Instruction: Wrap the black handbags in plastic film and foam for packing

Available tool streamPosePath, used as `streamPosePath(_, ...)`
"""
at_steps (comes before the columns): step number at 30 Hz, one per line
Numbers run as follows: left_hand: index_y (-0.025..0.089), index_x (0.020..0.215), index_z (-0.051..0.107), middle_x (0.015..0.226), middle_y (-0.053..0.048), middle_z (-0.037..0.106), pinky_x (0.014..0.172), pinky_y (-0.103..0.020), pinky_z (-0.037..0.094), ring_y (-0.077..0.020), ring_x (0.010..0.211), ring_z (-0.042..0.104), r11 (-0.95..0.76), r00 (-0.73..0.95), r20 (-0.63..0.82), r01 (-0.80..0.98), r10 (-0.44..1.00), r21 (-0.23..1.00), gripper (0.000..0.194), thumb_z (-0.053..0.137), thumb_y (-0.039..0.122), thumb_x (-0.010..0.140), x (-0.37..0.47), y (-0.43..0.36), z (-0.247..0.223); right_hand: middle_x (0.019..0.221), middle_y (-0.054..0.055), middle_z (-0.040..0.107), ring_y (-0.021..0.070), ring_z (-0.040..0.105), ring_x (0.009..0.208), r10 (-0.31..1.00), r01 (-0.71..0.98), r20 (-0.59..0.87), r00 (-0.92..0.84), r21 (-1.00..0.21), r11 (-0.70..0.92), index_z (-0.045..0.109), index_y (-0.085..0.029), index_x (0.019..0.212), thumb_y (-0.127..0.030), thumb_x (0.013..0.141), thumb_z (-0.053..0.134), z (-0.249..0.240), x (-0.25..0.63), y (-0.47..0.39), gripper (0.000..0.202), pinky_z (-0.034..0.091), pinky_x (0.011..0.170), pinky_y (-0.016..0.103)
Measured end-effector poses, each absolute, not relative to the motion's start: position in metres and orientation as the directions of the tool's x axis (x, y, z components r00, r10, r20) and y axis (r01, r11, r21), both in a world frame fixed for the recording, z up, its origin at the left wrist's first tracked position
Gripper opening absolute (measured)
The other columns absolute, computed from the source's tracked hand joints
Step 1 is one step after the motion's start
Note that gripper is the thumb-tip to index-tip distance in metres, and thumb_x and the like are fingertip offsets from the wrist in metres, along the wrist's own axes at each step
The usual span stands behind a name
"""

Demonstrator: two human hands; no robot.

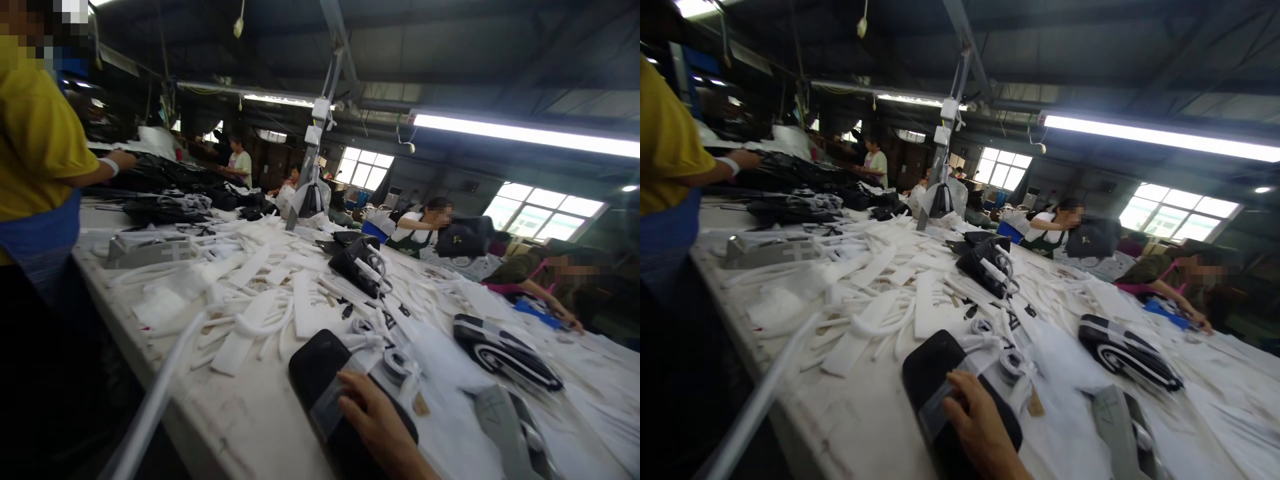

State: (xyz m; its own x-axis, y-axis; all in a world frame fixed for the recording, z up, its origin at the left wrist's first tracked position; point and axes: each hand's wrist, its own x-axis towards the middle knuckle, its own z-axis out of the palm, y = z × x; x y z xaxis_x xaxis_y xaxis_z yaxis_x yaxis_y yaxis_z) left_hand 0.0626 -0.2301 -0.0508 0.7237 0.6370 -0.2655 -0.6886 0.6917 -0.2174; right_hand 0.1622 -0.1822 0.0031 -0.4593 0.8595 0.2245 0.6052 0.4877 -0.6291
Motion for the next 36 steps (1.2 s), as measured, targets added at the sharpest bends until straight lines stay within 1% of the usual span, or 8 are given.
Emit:
streamPosePath(3,0.02,0.087,0.065,0.086,-0.003,0.066,0.05,-0.027,0.051,-0.0192,0.081,0.067,0.668,0.639,-0.291,-0.744,0.712,0.001,0.019,0.056,0.036,0.09,0.028,-0.221,-0.048,0.122,0.006,0.066,0.0218,0.062,0.111,0.745,0.621,0.185,-0.641,-0.445,0.645,0.068,-0.025,0.11,-0.024,0.084,0.059,-0.025,0.154,-0.198,0.027,0.05,0.096,0.033)
streamPosePath(5,0.019,0.072,0.064,0.078,0.0,0.067,0.051,-0.021,0.046,-0.0161,0.081,0.068,0.626,0.597,-0.229,-0.631,0.769,0.458,0.027,0.049,0.029,0.092,0.002,-0.212,-0.035,0.117,0.007,0.068,0.0203,0.064,0.108,0.711,0.59,0.188,-0.678,-0.439,0.678,0.068,-0.024,0.109,-0.022,0.086,0.057,-0.025,0.155,-0.206,0.026,0.052,0.093,0.029)
streamPosePath(7,0.02,0.081,0.067,0.081,0.0,0.07,0.059,-0.024,0.052,-0.0179,0.081,0.068,0.411,0.671,-0.156,-0.239,0.724,0.88,0.013,0.062,0.033,0.082,-0.026,-0.196,-0.014,0.115,0.007,0.068,0.0198,0.064,0.107,0.729,0.587,0.23,-0.644,-0.462,0.665,0.066,-0.024,0.112,-0.02,0.088,0.054,-0.015,0.154,-0.207,0.027,0.052,0.091,0.028)
streamPosePath(10,0.018,0.098,0.066,0.085,-0.003,0.071,0.07,-0.026,0.054,-0.0169,0.078,0.068,0.15,0.584,-0.157,0.06,0.796,0.987,0.025,0.062,0.037,0.082,-0.063,-0.148,0.017,0.123,0.009,0.063,0.0236,0.058,0.115,0.81,0.692,0.328,-0.486,-0.421,0.586,0.063,-0.023,0.118,-0.024,0.091,0.052,-0.001,0.14,-0.188,0.029,0.048,0.098,0.037)
streamPosePath(12,0.018,0.104,0.062,0.095,-0.004,0.07,0.073,-0.024,0.052,-0.0152,0.085,0.067,-0.044,0.174,-0.064,0.556,0.983,0.83,0.027,0.043,0.033,0.09,-0.084,-0.106,0.026,0.133,0.012,0.056,0.0275,0.051,0.124,0.842,0.779,0.376,-0.387,-0.356,0.517,0.06,-0.019,0.124,-0.027,0.091,0.053,0.001,0.125,-0.164,0.035,0.04,0.105,0.045)
streamPosePath(15,0.012,0.108,0.058,0.109,-0.014,0.066,0.085,-0.033,0.049,-0.0236,0.102,0.063,0.047,-0.052,-0.012,0.758,0.999,0.651,0.028,0.044,0.026,0.088,-0.103,-0.049,0.018,0.14,0.015,0.05,0.0321,0.038,0.135,0.858,0.847,0.379,-0.347,-0.265,0.46,0.056,-0.014,0.129,-0.033,0.09,0.057,-0.004,0.104,-0.124,0.043,0.025,0.113,0.053)
streamPosePath(24,0.012,0.102,0.062,0.112,-0.022,0.066,0.087,-0.038,0.046,-0.033,0.11,0.06,0.211,-0.208,-0.05,0.904,0.977,0.371,0.047,0.06,0.053,0.079,-0.093,0.013,-0.012,0.111,0.009,0.07,0.0293,0.055,0.118,0.858,0.803,0.22,-0.463,-0.305,0.512,0.065,-0.021,0.11,-0.042,0.09,0.057,-0.014,0.108,-0.112,0.03,0.027,0.109,0.052)
streamPosePath(36,0.014,0.108,0.064,0.116,-0.019,0.065,0.082,-0.036,0.048,-0.0294,0.108,0.062,0.247,-0.24,-0.066,0.904,0.969,0.35,0.043,0.05,0.049,0.087,-0.089,0.011,-0.018,0.122,0.0,0.066,0.0246,0.053,0.121,0.749,0.707,0.357,-0.559,-0.267,0.655,0.055,-0.027,0.124,-0.04,0.089,0.06,-0.046,0.135,-0.169,0.037,0.023,0.114,0.049)
